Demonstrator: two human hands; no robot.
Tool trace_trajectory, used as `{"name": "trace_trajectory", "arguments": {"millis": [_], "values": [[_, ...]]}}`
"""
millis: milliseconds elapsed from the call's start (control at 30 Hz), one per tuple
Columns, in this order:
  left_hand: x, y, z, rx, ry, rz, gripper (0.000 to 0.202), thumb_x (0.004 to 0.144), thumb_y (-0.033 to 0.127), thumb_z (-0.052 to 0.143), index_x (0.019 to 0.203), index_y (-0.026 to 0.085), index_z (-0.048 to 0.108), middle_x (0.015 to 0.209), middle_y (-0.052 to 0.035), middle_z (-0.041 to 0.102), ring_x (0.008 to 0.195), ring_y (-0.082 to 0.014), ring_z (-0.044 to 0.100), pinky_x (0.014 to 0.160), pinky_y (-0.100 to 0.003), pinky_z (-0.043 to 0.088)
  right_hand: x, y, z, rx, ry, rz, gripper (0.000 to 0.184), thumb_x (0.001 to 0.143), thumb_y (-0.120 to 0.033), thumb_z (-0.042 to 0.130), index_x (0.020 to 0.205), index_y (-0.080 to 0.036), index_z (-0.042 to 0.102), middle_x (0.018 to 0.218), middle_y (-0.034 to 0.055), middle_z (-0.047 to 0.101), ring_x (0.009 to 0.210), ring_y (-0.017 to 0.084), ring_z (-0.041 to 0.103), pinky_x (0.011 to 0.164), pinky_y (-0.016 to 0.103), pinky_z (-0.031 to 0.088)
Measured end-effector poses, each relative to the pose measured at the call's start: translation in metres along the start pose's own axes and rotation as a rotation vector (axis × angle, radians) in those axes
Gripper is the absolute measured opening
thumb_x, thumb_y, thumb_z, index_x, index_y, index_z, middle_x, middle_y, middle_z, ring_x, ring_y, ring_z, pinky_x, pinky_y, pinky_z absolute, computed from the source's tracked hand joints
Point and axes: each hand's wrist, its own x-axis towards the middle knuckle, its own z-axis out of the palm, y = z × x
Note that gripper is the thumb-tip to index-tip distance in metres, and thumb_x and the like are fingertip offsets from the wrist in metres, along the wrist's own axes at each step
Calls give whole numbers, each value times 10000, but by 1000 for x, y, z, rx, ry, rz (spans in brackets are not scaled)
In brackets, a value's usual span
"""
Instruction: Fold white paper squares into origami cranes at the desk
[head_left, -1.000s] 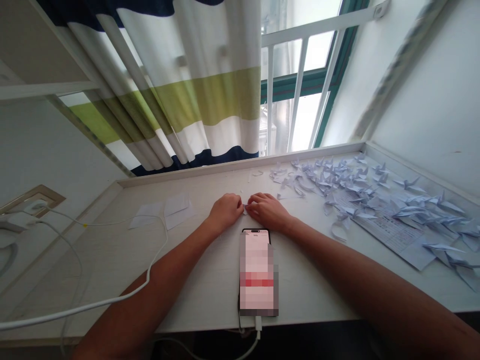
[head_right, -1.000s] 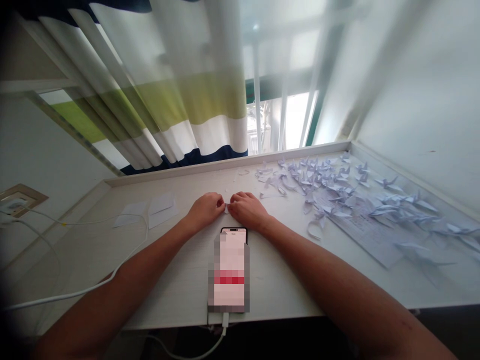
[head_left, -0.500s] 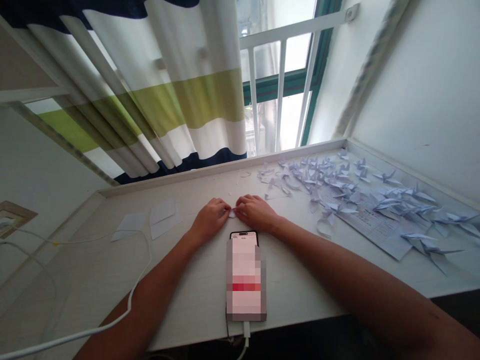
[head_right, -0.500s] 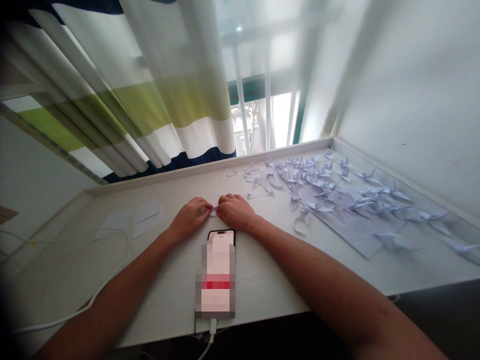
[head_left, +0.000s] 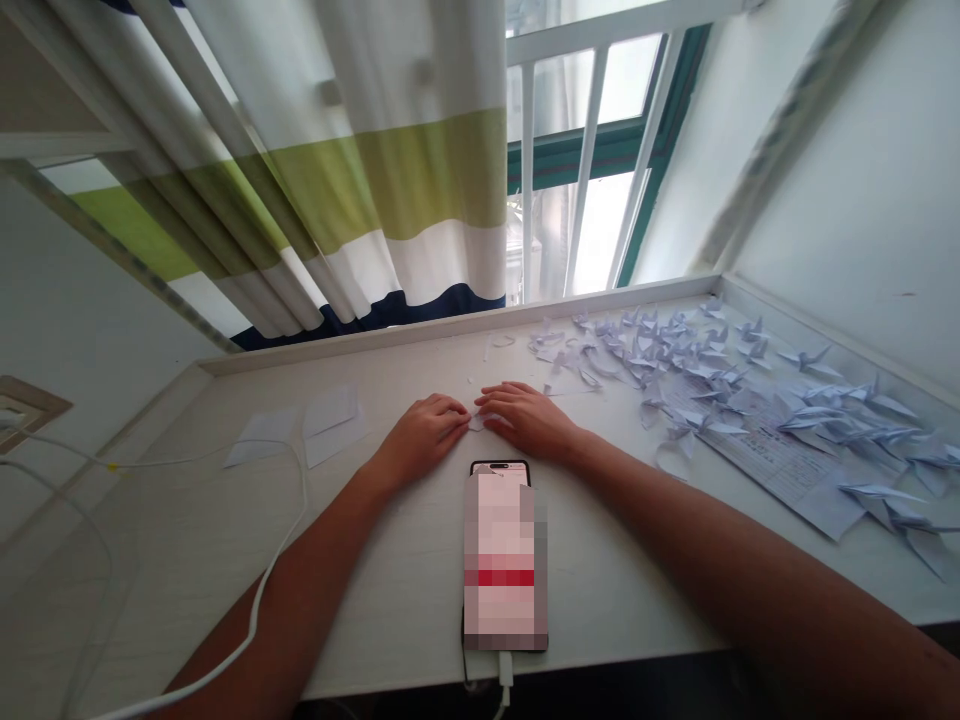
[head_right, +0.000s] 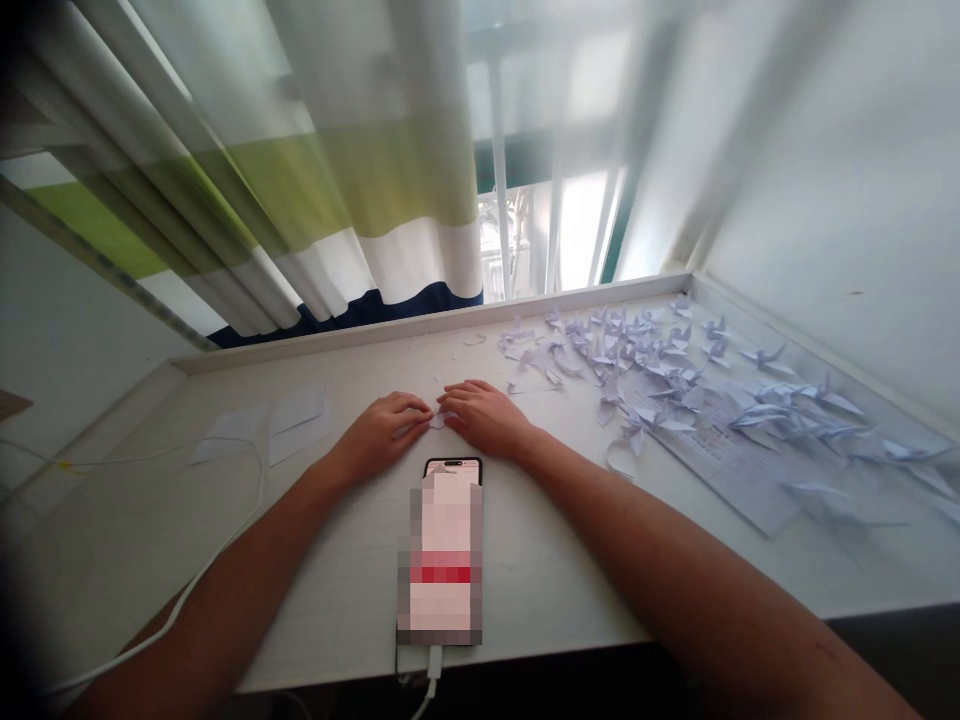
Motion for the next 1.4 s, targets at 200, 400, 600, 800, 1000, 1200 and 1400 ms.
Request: {"name": "trace_trajectory", "arguments": {"millis": [200, 400, 600, 800, 1000, 1200, 1400], "values": [[-1, 1, 0, 16, 5, -19, 242, 1023, 296, 540, 1074, 220, 764, 1141, -90, 736, 1125, -239, 637, 989, -417, 499, -1, 1, -2, -78, -83, -45, 352, 1067, -280, 476, 1342, -187, 675, 1440, 90, 653, 1440, 277, 503, 1208, 504, 359], [-1, 0, -3, -16, 13, -26, 245, 1023, 299, 543, 1020, 214, 773, 1098, -79, 747, 1077, -227, 650, 967, -397, 499, -1, -3, -5, -50, -116, 22, 333, 1068, -280, 473, 1295, -230, 711, 1411, 61, 677, 1437, 268, 513, 1216, 525, 342], [-1, -1, -5, -23, -3, -17, 248, 1031, 303, 535, 1039, 224, 770, 1105, -75, 746, 1081, -224, 649, 956, -391, 489, -1, -1, -4, -26, -67, 57, 314, 1037, -285, 530, 1266, -197, 726, 1363, 91, 706, 1394, 264, 563, 1208, 495, 376], [-1, -1, -3, -22, -13, -26, 250, 1030, 294, 524, 1040, 221, 762, 1107, -84, 732, 1088, -229, 639, 972, -394, 487, -1, 2, -1, -52, -115, -9, 397, 1064, -284, 469, 1432, -246, 614, 1510, 78, 589, 1481, 277, 458, 1222, 541, 349], [-3, -2, -3, -21, -9, -15, 297, 1032, 282, 506, 1253, 235, 700, 1141, -88, 701, 1084, -227, 612, 970, -381, 491, -1, -1, -3, -120, -176, 18, 428, 1079, -336, 426, 1473, -261, 578, 1565, 73, 529, 1521, 303, 389, 1234, 573, 313], [-3, -1, -5, 73, -47, -3, 300, 1048, 303, 475, 1126, 243, 758, 1110, -79, 706, 1058, -219, 613, 932, -380, 471, -3, 2, -3, -117, -177, 60, 424, 1077, -376, 424, 1458, -304, 595, 1570, 47, 527, 1524, 313, 380, 1233, 596, 289], [-4, -2, -2, 89, -31, -27, 296, 1049, 327, 482, 1116, 269, 764, 1107, -58, 719, 1058, -217, 617, 895, -367, 467, -7, 9, -4, -39, -245, 111, 480, 1084, -470, 357, 1533, -367, 491, 1637, -8, 426, 1571, 344, 262, 1243, 647, 224]]}}
